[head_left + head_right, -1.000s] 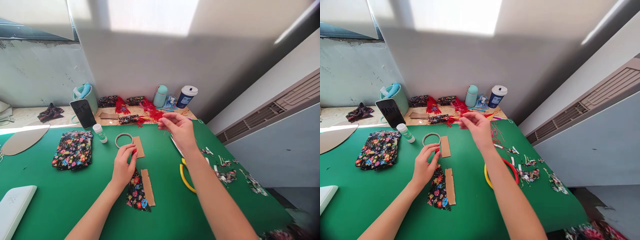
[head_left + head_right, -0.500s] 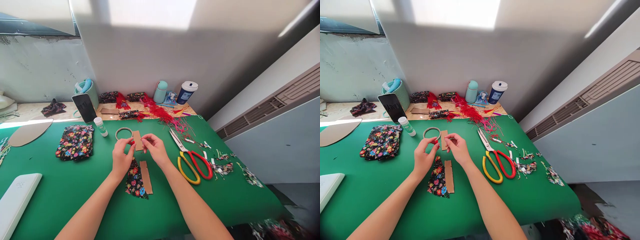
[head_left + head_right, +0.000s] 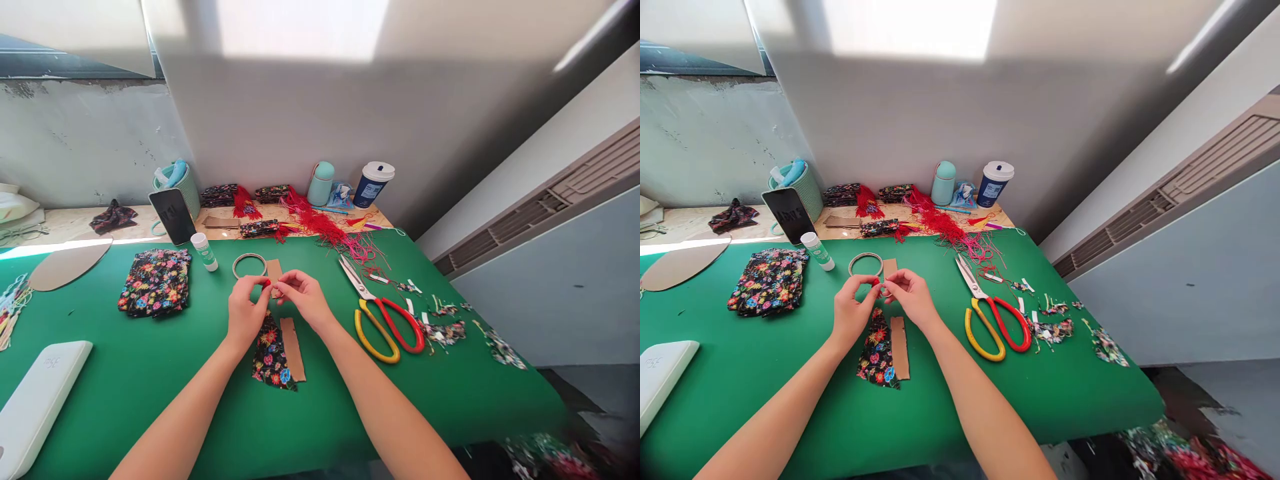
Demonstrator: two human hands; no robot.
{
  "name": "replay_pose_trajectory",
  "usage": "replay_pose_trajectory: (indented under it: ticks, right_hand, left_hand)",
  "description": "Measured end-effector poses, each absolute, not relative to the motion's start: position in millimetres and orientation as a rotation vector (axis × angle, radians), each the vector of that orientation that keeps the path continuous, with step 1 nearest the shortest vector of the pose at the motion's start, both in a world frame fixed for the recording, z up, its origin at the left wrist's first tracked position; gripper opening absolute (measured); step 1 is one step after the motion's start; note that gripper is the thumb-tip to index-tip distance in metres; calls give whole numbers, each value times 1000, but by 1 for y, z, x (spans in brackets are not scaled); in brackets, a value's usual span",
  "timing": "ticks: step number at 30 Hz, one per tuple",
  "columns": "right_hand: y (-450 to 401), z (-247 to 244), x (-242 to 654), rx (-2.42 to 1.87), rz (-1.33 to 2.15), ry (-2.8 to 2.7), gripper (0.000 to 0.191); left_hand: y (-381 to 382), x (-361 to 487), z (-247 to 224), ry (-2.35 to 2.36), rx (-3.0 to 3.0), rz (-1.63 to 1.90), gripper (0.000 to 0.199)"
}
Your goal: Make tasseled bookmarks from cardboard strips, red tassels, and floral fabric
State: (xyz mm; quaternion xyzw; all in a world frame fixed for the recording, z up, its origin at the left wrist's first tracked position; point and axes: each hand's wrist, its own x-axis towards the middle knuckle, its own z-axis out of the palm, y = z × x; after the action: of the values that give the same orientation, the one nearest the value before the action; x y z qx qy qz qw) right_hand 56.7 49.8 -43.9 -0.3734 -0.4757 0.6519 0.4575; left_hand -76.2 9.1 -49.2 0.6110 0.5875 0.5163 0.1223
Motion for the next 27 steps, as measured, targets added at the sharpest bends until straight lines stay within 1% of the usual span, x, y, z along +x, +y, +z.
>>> replay_pose_trajectory:
  ticks: [5,11,14,15,17,18,23,27]
  right_hand:
    - [50,-43,57,-926,1554,-1178,28]
    - [51,-43,59,-992,1492,-1334,23]
    - [55,-45,60,-998,1464,-1280,25]
    - [57,-45,61,-1005,1442,-1254,25]
    - [60,-45,64,-1022,1389,-1203,26]
    - [61,-44,65,-1030,1366,-1181,26]
    - [61,-40,71,-1056,1314,-1134,24]
    - [59,-37,71,-1052,1319,-1147,23]
  left_hand:
    - [11,-75,-49,1684,1742,1498,7]
    - [8,-74,-51,1705,1813,1390,25]
    - [18,-80,-41,1595,1932,1323,29]
    - [26,-84,-37,1588,1968,1280,25]
    - [50,-93,-30,1824,1837,1238,13]
    - [65,-98,-28,1916,1777,1232,11]
    - [134,-116,-38,2223,1550,1133,29]
    - [159,-120,-50,2397,1436,1001,38]
